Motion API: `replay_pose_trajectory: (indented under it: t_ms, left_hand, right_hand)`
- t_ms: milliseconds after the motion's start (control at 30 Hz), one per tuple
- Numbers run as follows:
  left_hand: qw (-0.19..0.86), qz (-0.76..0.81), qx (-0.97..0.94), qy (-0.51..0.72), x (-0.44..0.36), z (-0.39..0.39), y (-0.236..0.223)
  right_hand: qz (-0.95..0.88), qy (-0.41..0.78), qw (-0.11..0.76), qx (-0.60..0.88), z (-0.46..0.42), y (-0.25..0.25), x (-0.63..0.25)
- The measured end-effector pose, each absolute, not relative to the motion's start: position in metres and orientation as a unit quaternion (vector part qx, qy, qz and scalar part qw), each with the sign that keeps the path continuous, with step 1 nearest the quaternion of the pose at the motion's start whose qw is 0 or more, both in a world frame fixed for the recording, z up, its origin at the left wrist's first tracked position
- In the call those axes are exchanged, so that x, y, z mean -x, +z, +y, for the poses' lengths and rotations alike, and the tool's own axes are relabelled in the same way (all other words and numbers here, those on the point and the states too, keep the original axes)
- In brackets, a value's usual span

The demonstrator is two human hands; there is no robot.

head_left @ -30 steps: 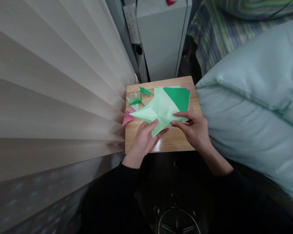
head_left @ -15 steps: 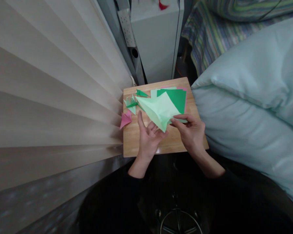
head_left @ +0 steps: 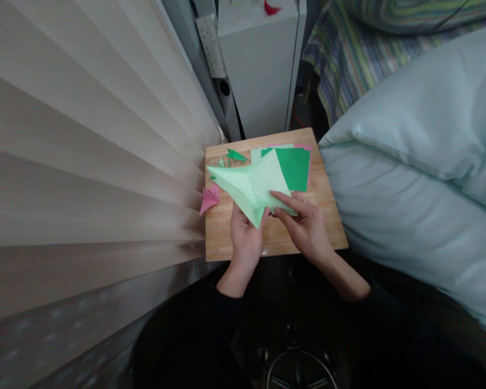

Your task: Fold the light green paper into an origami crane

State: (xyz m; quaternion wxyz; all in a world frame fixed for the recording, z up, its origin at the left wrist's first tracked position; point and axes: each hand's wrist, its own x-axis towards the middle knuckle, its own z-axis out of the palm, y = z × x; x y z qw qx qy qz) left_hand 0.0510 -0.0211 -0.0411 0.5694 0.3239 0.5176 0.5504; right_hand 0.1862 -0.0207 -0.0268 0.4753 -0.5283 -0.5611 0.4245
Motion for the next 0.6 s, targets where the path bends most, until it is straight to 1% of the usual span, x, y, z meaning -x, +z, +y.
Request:
replay_pose_trajectory:
  t_ms: [100,133,233,400,600]
  left_hand:
    - [0.516,0.528,-0.326,0.590,-0.052,-0.021,-0.043]
    - [0.513,0.528,-0.324,0.594,-0.052,-0.021,-0.043]
    - [0.525,0.526,-0.299,0.600,-0.054,-0.021,-0.041]
    - [0.543,0.523,-0.240,0.612,-0.056,-0.020,-0.033]
    - [0.536,0.530,-0.245,0.610,-0.054,-0.019,-0.034]
  right_hand:
    - [-0.580,0.433,0.468,0.507,-0.021,-0.026,-0.186]
    - [-0.577,0.440,0.469,0.503,-0.021,-0.026,-0.185]
    - [-0.539,0.465,0.485,0.508,-0.021,-0.027,-0.182]
    - [-0.414,0.527,0.541,0.509,-0.022,-0.034,-0.175]
    - [-0.364,0.528,0.559,0.525,-0.023,-0.034,-0.171]
